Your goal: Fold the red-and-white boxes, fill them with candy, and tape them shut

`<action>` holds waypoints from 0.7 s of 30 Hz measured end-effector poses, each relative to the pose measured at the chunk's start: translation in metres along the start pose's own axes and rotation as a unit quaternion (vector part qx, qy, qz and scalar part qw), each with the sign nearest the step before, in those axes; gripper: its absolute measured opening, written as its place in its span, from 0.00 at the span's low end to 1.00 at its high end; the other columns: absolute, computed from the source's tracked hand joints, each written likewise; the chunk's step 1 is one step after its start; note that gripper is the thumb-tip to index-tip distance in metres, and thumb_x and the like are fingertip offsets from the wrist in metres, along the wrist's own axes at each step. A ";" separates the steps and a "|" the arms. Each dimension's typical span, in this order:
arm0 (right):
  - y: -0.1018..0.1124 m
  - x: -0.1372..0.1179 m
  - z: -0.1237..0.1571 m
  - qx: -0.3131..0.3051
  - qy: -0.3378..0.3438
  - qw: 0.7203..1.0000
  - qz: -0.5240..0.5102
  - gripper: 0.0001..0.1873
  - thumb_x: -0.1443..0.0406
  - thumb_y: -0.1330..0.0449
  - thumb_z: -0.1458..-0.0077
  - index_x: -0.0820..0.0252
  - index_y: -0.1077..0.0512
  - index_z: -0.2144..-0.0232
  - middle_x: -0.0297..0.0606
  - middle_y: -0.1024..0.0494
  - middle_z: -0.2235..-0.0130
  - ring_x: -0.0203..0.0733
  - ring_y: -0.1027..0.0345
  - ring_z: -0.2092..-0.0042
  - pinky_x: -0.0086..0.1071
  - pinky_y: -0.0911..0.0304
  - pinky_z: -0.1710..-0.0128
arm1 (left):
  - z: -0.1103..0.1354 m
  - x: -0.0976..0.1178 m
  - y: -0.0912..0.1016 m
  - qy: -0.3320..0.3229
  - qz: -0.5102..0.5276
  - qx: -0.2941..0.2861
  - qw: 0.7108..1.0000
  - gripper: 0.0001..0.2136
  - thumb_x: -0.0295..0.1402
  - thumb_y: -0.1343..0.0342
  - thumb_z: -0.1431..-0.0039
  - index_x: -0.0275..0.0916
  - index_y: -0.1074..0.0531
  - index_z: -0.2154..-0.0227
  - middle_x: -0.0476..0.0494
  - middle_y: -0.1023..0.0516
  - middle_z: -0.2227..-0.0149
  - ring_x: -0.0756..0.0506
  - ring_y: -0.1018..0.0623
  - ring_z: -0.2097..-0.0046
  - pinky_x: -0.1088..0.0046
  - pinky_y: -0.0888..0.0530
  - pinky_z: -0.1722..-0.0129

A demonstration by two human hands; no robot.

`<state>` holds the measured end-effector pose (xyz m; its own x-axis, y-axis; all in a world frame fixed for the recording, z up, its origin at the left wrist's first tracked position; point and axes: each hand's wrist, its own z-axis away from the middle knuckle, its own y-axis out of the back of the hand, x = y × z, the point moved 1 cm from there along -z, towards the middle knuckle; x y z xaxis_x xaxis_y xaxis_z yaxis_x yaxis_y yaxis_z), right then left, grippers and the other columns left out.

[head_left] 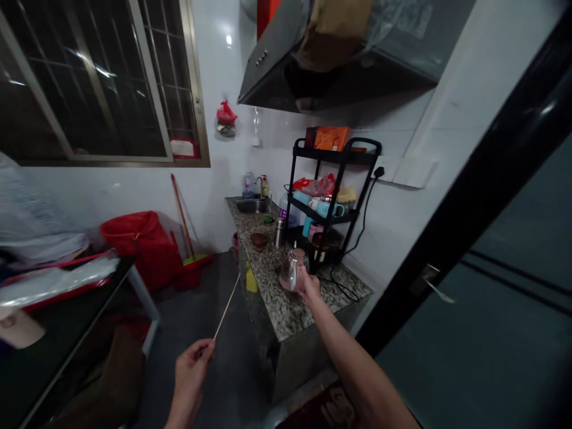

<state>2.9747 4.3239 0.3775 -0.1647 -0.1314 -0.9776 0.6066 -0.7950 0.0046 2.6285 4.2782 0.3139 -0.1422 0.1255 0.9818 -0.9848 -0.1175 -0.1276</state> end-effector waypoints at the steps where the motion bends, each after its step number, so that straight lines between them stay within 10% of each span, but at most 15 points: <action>1: -0.008 -0.002 -0.008 0.005 -0.013 1.000 0.006 0.28 0.42 0.40 0.57 0.59 0.33 0.66 0.46 0.23 0.62 0.49 0.28 0.60 0.33 0.33 0.74 | -0.021 0.003 -0.009 -0.004 -0.001 -0.022 1.000 0.26 0.54 0.33 0.75 0.34 0.23 0.78 0.48 0.28 0.82 0.48 0.31 0.75 0.75 0.35 0.74; 9: -0.007 -0.006 -0.037 0.001 -0.069 0.994 0.080 0.30 0.40 0.41 0.56 0.60 0.27 0.68 0.48 0.21 0.65 0.50 0.27 0.64 0.35 0.33 0.75 | -0.128 0.020 -0.077 -0.012 -0.002 -0.129 0.992 0.20 0.48 0.34 0.68 0.34 0.23 0.78 0.47 0.27 0.81 0.49 0.32 0.76 0.75 0.37 0.75; 21: 0.035 -0.019 -0.065 -0.121 -0.054 0.984 0.123 0.27 0.43 0.44 0.51 0.62 0.25 0.70 0.39 0.25 0.75 0.41 0.33 0.74 0.32 0.37 0.79 | -0.155 0.032 -0.156 -0.027 0.018 -0.164 0.986 0.14 0.42 0.37 0.62 0.34 0.24 0.78 0.48 0.27 0.80 0.51 0.33 0.76 0.77 0.39 0.75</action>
<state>3.0493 4.3370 0.3822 -0.0629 -0.3738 -0.9254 0.8040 -0.5683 0.1749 2.7621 4.4536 0.3435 -0.1800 0.0734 0.9809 -0.9598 0.2053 -0.1915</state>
